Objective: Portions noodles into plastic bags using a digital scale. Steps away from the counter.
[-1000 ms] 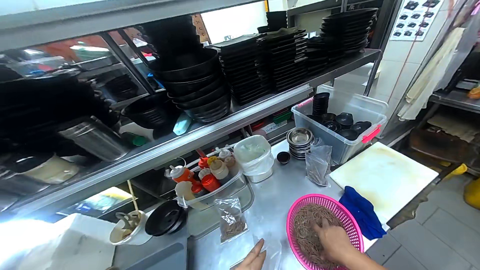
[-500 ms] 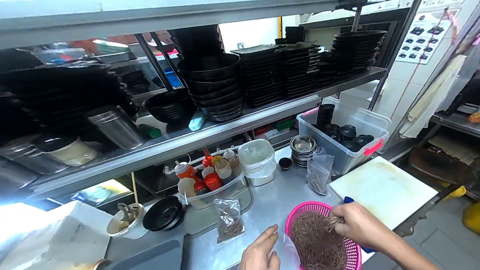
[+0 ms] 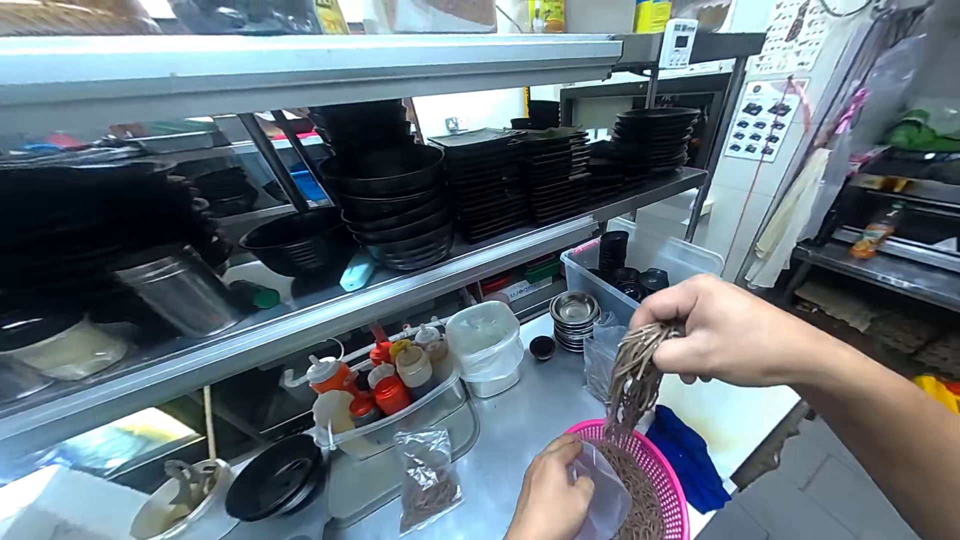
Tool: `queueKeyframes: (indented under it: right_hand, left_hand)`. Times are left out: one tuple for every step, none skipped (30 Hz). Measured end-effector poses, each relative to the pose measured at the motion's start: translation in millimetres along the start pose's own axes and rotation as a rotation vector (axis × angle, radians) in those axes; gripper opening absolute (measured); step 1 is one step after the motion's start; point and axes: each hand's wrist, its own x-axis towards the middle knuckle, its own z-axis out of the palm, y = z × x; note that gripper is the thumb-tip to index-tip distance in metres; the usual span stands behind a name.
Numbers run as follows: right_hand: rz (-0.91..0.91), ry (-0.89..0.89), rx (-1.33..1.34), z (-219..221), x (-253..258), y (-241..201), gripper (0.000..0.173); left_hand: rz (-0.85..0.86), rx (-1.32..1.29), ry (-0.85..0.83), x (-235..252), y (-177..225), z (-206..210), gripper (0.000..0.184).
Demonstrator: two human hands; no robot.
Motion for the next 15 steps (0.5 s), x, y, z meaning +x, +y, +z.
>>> queueKeyframes:
  right_hand:
    - [-0.024,0.005,0.002,-1.8,0.3,-6.0,0.01]
    - [-0.044,0.005,-0.002,-0.4,0.9,-8.0,0.01]
    - [-0.056,-0.002,-0.015,5.1,2.0,-5.7,0.01]
    - [-0.055,-0.021,-0.034,14.8,3.6,1.1,0.009]
    - [-0.043,-0.057,-0.056,28.8,5.7,12.3,0.007]
    - [-0.036,-0.099,-0.103,47.7,7.5,28.3,0.007]
    - [-0.032,-0.159,-0.149,69.8,8.0,46.4,0.009]
    - [-0.033,-0.229,-0.191,92.8,7.6,64.5,0.012]
    - [-0.032,-0.308,-0.22,114.6,6.0,80.4,0.015]
    - [-0.025,-0.385,-0.222,132.5,3.9,93.3,0.02]
    - [-0.013,-0.435,-0.193,144.8,2.0,103.8,0.022]
    - [0.001,-0.439,-0.14,151.6,0.9,113.5,0.022]
    - [0.023,-0.401,-0.061,152.9,-0.1,122.1,0.021]
    - [0.064,-0.319,0.034,151.6,-1.0,130.4,0.019]
    - [0.126,-0.211,0.128,150.0,-1.2,140.3,0.017]
  left_hand:
    - [-0.012,-0.03,0.0,2.4,2.8,2.5,0.042]
    - [-0.027,-0.071,0.006,3.4,5.8,4.7,0.042]
    - [-0.049,-0.131,0.014,2.8,9.5,6.1,0.041]
    - [-0.075,-0.203,0.024,1.1,13.0,7.1,0.041]
    - [-0.095,-0.276,0.037,-1.6,16.4,7.5,0.042]
    - [-0.102,-0.329,0.065,-4.7,18.0,8.6,0.042]
    - [-0.094,-0.351,0.099,-7.8,17.8,10.3,0.042]
    - [-0.073,-0.349,0.134,-10.2,16.0,12.1,0.043]
    - [-0.053,-0.343,0.155,-12.2,12.6,14.2,0.047]
    - [-0.041,-0.334,0.162,-13.3,8.2,16.5,0.05]
    - [-0.034,-0.326,0.168,-13.5,3.6,18.9,0.051]
    - [-0.034,-0.325,0.171,-13.5,-0.6,21.1,0.053]
    - [-0.038,-0.322,0.174,-13.3,-5.0,23.4,0.054]
    - [-0.05,-0.313,0.172,-13.5,-9.0,25.4,0.057]
    - [-0.067,-0.307,0.167,-14.5,-11.2,26.8,0.058]
